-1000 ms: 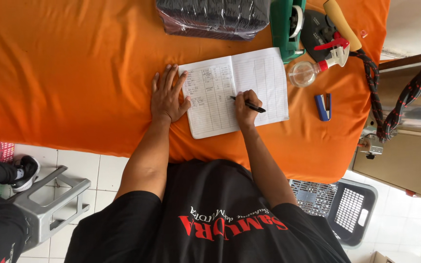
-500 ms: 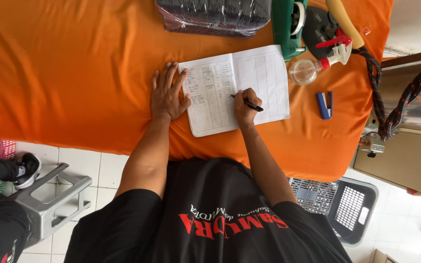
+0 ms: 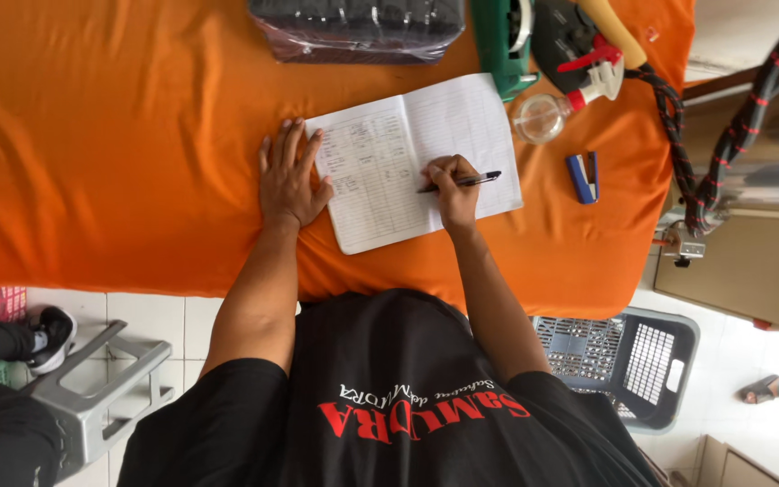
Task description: The person wraps a black garment in clear plastic film by hand, uses a pen to write in a logbook, and places the package into a blue plastic laundry basket.
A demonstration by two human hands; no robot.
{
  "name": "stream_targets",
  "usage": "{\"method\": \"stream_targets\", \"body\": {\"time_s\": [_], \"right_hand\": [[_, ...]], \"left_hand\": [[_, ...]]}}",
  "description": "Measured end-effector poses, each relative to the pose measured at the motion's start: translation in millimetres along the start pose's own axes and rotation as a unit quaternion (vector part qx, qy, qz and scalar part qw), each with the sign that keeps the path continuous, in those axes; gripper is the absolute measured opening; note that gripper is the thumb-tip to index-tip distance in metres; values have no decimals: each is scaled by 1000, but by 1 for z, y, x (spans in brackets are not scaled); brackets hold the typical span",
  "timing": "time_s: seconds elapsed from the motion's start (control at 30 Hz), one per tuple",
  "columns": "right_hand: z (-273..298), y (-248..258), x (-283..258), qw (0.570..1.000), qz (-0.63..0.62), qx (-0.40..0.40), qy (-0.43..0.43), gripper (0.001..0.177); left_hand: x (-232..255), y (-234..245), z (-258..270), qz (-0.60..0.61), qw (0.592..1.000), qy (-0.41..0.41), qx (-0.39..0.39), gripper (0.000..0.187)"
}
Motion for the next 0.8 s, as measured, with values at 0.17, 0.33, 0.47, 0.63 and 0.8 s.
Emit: {"method": "stream_targets", "body": {"time_s": [0.17, 0.33, 0.47, 0.63, 0.8], "right_hand": [[27, 15, -30, 997, 16, -63, -30, 85], [32, 36, -41, 995, 73, -74, -8, 53], [28, 58, -66, 977, 182, -95, -51, 60], [7, 140, -57, 828, 533, -116, -130, 58], [-10, 189, -111, 731, 671, 77, 93, 57]], "left_hand": [[6, 6, -2, -2, 1000, -4, -4, 76], [12, 15, -6, -19, 1000, -7, -5, 78], [14, 21, -4, 18, 998, 32, -57, 77], [17, 24, 22, 92, 988, 110, -58, 68], [24, 32, 58, 80, 984, 158, 31, 88]]}}
Point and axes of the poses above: each hand's wrist, its own z-axis away from the middle knuckle, its own y-axis out of the back of the hand, x = y × z, the point moved 10 cm from there along -z, towards the middle knuckle, and after that the axes turned 15 degrees about y, right-handed, at the moved point
